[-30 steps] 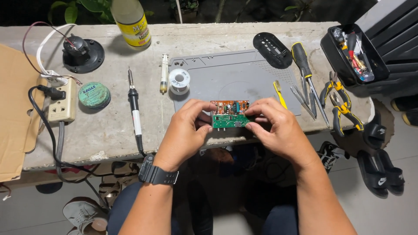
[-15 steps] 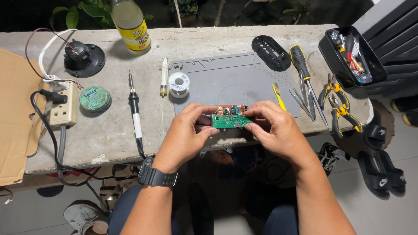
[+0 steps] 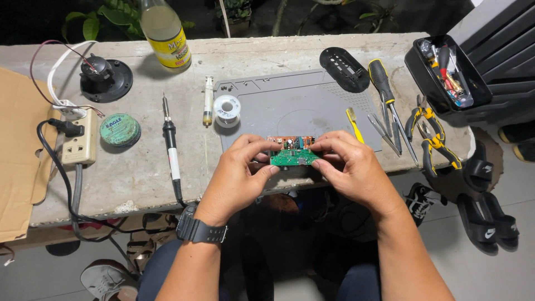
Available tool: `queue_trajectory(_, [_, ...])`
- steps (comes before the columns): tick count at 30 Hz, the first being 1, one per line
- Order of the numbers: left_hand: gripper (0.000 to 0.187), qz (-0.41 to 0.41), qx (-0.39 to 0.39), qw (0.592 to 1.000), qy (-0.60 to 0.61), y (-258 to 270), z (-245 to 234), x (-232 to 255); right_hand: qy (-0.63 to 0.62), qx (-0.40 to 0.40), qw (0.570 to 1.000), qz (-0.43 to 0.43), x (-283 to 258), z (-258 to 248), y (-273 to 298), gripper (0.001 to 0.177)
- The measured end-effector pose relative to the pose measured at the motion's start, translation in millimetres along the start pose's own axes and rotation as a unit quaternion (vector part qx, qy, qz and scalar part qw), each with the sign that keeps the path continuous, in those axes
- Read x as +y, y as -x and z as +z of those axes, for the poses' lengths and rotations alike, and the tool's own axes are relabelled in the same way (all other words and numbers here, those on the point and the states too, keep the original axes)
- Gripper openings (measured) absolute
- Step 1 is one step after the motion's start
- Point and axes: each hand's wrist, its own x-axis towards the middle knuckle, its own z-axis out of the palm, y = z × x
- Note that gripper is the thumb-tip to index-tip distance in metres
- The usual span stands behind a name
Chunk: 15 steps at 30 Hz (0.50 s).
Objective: The person holds a small green circuit board and attaches it to a larger orange circuit board. They align the components and press them together to connect the two boards.
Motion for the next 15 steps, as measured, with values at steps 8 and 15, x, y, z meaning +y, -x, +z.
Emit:
queue_trajectory(8, [0.039,0.009,-0.001,1.000,-0.001,2,0,0,-0.005,-0.005,1.000,0.010,-3,-4,0,0.029])
queue_trajectory(15, [0.036,0.010,0.001,1.000,0.012,1,-1,-5,-0.020,-0.010,1.000,0.022,4,-4,-1,0.028])
